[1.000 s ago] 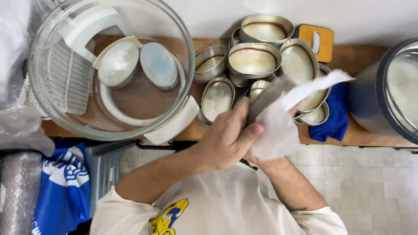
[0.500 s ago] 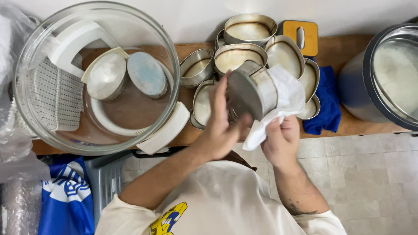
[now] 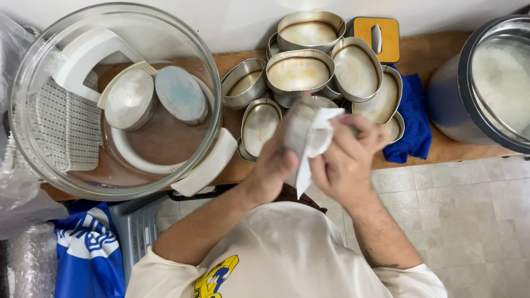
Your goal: The person wipes metal tins one at a time with a paper towel, then stacks the wiped tins into a large pot on the counter. They continue through a pile of tins, occasionally turning each tin to wipe its inside and outside before adding it to the stack.
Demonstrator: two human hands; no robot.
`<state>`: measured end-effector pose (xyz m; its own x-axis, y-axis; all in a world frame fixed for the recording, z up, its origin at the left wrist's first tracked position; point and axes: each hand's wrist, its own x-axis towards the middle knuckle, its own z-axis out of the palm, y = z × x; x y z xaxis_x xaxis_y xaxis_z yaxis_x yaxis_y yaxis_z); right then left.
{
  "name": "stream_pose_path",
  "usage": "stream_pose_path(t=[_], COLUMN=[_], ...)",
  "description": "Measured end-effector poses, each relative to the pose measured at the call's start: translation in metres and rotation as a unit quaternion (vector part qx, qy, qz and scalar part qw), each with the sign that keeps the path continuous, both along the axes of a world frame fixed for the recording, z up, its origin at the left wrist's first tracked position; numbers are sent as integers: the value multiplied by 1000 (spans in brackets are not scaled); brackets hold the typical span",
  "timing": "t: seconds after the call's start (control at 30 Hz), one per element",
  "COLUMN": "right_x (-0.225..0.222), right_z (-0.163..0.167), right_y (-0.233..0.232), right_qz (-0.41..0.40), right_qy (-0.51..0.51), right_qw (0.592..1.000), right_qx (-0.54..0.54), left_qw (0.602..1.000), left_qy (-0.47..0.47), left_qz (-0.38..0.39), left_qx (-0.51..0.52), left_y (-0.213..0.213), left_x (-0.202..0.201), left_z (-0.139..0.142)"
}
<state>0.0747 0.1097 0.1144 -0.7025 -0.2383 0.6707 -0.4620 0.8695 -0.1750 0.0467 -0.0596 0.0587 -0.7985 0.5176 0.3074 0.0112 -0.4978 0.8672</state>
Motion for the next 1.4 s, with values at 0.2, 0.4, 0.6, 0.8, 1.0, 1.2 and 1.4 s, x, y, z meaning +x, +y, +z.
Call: stream_pose_path(t=[0.2,0.4,0.6,0.8,1.0,1.2,1.4], right_x=[23,41,36,2,-11,7,24], right_z=[-9,-16,-30,-34,-7,-11,-23], right_y=[-16,-11,-7,27,60,26,7], right_qz=[128,167,207,100,-8,71,251], right_qy=[-170,-290,-167,42,48,-19,-206], right_qw=[973,841,938,991,991,996,894], right_qx=[-89,-424,-224,79,123,53,-309], left_qw=[992,945,987,955,933,983,982], left_qy=[-97,258,138,-240,-322,-170,98], left_qz=[55,155,83,-12,-133,-53,139], left_qx=[59,-126,8,173,90,43,-86], left_y=[-12,11,2,-7,5,-15,-7], left_x=[-17,-16,-10,-7,4,-6,-10], left_z=[-13,-10,-23,-18,7,-2,-6])
